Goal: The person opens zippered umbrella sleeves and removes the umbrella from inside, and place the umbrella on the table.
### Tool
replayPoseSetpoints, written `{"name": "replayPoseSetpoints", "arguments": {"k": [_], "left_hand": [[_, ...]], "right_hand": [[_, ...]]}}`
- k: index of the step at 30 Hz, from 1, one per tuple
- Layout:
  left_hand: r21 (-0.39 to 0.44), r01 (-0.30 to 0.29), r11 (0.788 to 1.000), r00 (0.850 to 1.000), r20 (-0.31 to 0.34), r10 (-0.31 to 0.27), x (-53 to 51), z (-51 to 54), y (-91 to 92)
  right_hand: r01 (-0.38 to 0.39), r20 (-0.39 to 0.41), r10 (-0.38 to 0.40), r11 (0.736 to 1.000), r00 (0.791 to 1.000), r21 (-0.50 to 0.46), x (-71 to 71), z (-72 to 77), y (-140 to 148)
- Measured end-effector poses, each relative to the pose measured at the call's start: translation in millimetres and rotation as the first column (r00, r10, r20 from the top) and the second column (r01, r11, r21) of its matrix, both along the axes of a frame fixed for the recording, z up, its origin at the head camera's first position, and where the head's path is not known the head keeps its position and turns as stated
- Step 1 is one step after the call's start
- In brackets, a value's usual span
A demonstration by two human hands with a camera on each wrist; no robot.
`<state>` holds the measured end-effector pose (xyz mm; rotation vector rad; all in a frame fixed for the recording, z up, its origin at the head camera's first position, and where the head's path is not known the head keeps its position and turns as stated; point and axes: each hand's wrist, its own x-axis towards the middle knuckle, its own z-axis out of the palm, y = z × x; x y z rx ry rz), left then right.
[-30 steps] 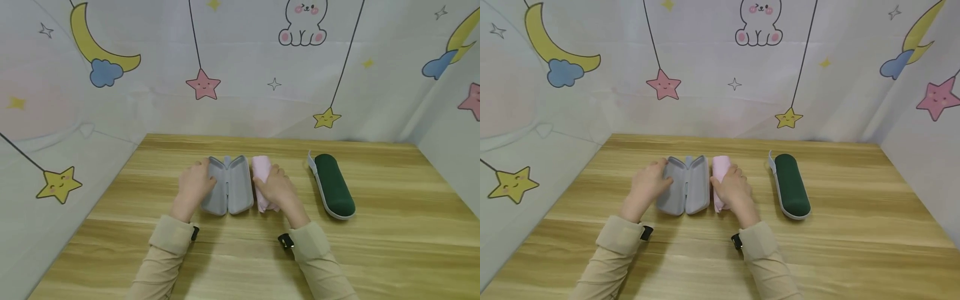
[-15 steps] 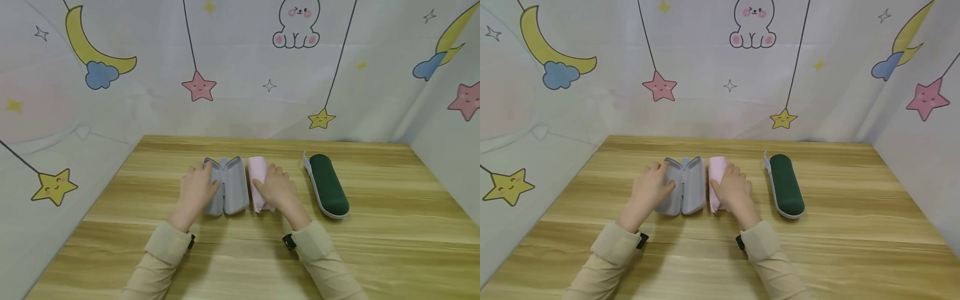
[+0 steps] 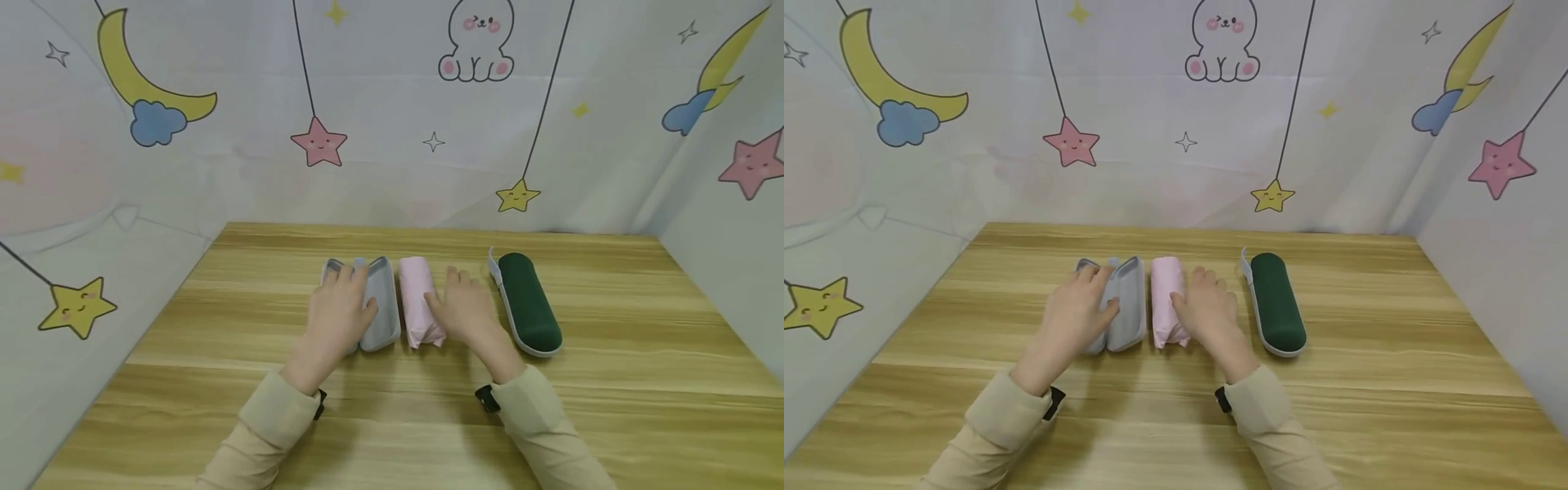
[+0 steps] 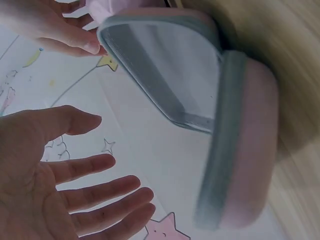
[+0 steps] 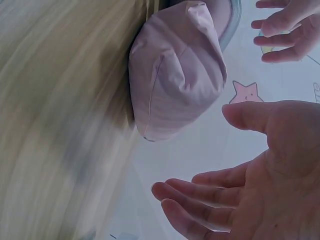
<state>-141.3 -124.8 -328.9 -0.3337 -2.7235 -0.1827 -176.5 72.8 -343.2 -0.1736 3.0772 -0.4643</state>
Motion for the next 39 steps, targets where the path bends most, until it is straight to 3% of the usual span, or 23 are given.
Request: {"name": "replayPoseSetpoints", "arguments": {"k": [10, 14, 25, 39], "left_hand": [[-0.008, 0.068, 0.998, 0.997, -0.030, -0.068, 3.6, -2.4, 19.5], [-0.004, 0.078, 0.997, 0.997, -0.013, -0.078, 3.9, -3.6, 26.7], [-0.041, 0.126, 0.991, 0.992, 0.021, -0.125, 7.3, -4.6, 43.0], [-0.038, 0.209, 0.977, 0.978, 0.019, -0.208, 9.3, -8.3, 65.7]], "right_hand": [[-0.040, -0.040, 0.040, 0.999, 0.998, 0.006, 6.2, 3.8, 14], [-0.074, -0.081, 0.076, 0.997, 0.994, 0.030, 9.6, 4.7, 18], [-0.139, -0.209, 0.163, 0.982, 0.964, 0.126, 14.9, 3.3, 32], [-0.225, -0.268, 0.269, 0.957, 0.925, 0.182, 17.3, -0.6, 55]]}}
